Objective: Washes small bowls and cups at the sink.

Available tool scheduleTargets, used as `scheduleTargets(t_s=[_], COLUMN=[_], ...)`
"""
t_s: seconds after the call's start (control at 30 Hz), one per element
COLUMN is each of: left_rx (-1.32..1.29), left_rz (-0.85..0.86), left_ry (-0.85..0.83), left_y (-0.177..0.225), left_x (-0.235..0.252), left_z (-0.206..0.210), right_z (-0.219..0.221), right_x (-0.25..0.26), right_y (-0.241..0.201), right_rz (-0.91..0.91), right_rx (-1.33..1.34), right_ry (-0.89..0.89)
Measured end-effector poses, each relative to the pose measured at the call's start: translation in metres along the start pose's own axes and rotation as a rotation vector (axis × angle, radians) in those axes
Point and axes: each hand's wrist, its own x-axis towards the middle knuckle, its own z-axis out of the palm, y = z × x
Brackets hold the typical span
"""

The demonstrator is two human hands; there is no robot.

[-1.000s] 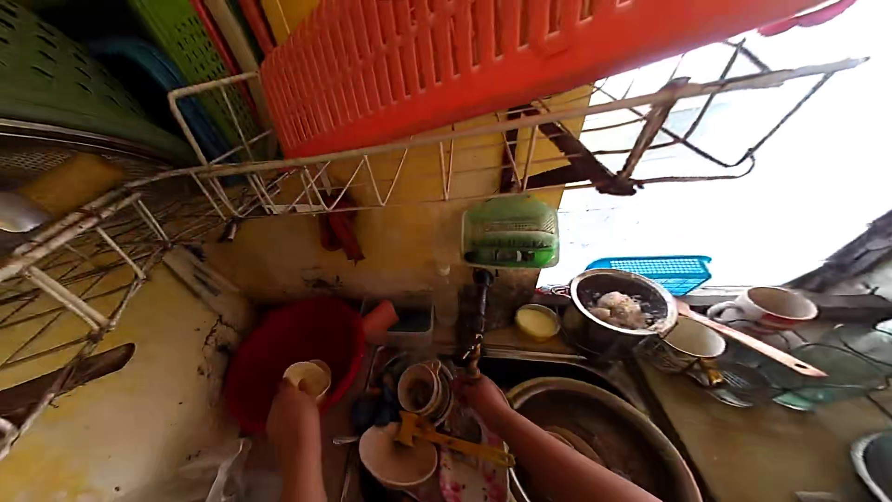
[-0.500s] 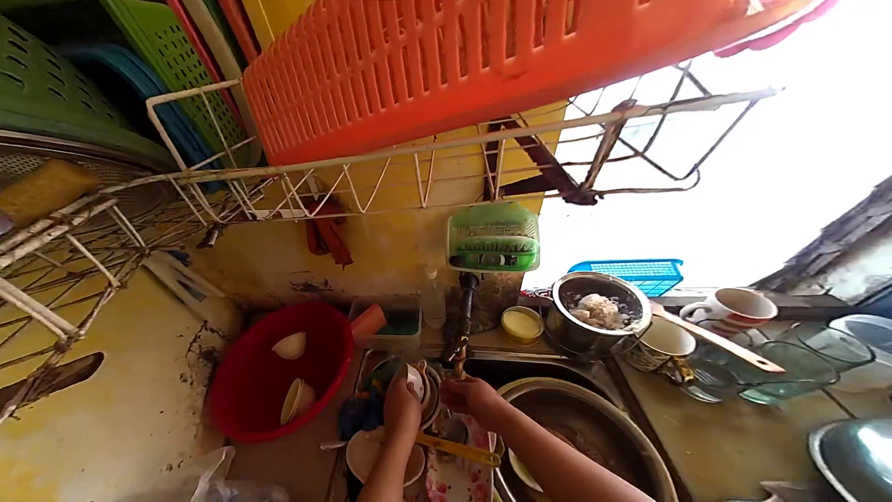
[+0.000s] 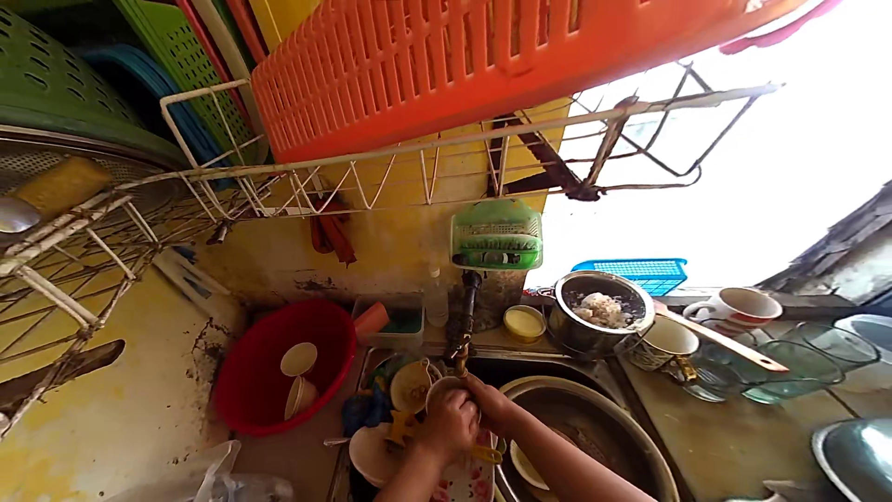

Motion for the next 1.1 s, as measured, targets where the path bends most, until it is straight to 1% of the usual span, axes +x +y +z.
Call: scheduleTargets(t_s=[0.03, 0.1, 0.17, 0.2, 0.23, 0.3, 0.4, 0.43, 0.47, 0.5, 0.53, 0.6, 0.63, 0.67, 0.7, 0.73, 0.77, 0.87, 0.9, 0.93, 0.97, 1.03, 1.1], left_rx=[0.009, 0.064, 0.056, 0.005, -0.072, -0.194, -0.248, -0.286, -0.347, -0.470, -0.657, -1.146, -1.369, -1.518, -1.559, -1.490, -1.322, -0.596, -0.398, -0.235, -0.109, 0.024, 0.114], left_rz=[-0.042, -0.213, -0.406, -0.486, -0.551, -0.578, -0.517, -0.540, -0.584, -0.650, -0.735, -0.912, -0.969, -1.004, -1.007, -0.985, -0.950, -0.764, -0.698, -0.640, -0.582, -0.426, -0.148], left_ry=[-0.035, -0.153, -0.240, -0.266, -0.278, -0.222, -0.016, 0.057, 0.171, 0.315, 0.471, 0.801, 0.950, 1.043, 1.068, 1.021, 0.891, 0.266, 0.097, -0.004, -0.034, 0.002, 0.116], left_y=[-0.004, -0.008, -0.005, -0.001, 0.003, 0.009, 0.019, 0.022, 0.023, 0.025, 0.025, 0.021, 0.018, 0.015, 0.014, 0.014, 0.016, 0.027, 0.036, 0.046, 0.054, 0.058, 0.038], left_x=[0.007, 0.017, 0.023, 0.023, 0.019, 0.007, -0.019, -0.026, -0.034, -0.041, -0.046, -0.050, -0.049, -0.049, -0.048, -0.047, -0.046, -0.024, -0.012, -0.001, 0.006, 0.008, 0.000], left_z=[0.000, -0.004, -0.011, -0.018, -0.026, -0.042, -0.041, -0.036, -0.031, -0.028, -0.028, -0.033, -0.037, -0.041, -0.043, -0.042, -0.041, -0.041, -0.038, -0.031, -0.020, 0.007, 0.031], right_z=[-0.001, -0.002, 0.005, 0.011, 0.018, 0.029, 0.042, 0.046, 0.047, 0.047, 0.045, 0.037, 0.032, 0.026, 0.021, 0.018, 0.016, 0.021, 0.023, 0.025, 0.023, 0.007, -0.019], right_x=[0.000, 0.003, 0.004, 0.002, -0.001, -0.008, -0.018, -0.020, -0.021, -0.020, -0.017, -0.008, -0.002, 0.004, 0.009, 0.012, 0.014, 0.009, 0.004, -0.001, -0.003, -0.003, 0.000], right_y=[0.004, 0.008, 0.008, 0.008, 0.009, 0.010, 0.003, 0.001, -0.001, -0.001, -0.001, 0.003, 0.007, 0.010, 0.013, 0.015, 0.016, 0.017, 0.015, 0.011, 0.008, 0.003, -0.007], right_rz=[0.000, -0.070, -0.128, -0.141, -0.146, -0.139, -0.056, -0.028, -0.004, 0.006, 0.005, -0.034, -0.064, -0.087, -0.100, -0.107, -0.111, -0.104, -0.079, -0.051, -0.032, -0.065, -0.130], right_rx=[-0.066, -0.141, -0.161, -0.136, -0.083, 0.047, 0.229, 0.264, 0.272, 0.260, 0.236, 0.160, 0.132, 0.146, 0.186, 0.247, 0.319, 0.447, 0.452, 0.451, 0.436, 0.305, 0.095], right_ry=[0.011, 0.020, 0.089, 0.133, 0.163, 0.183, 0.160, 0.151, 0.140, 0.128, 0.129, 0.198, 0.240, 0.275, 0.303, 0.318, 0.310, 0.182, 0.120, 0.092, 0.106, 0.156, 0.214])
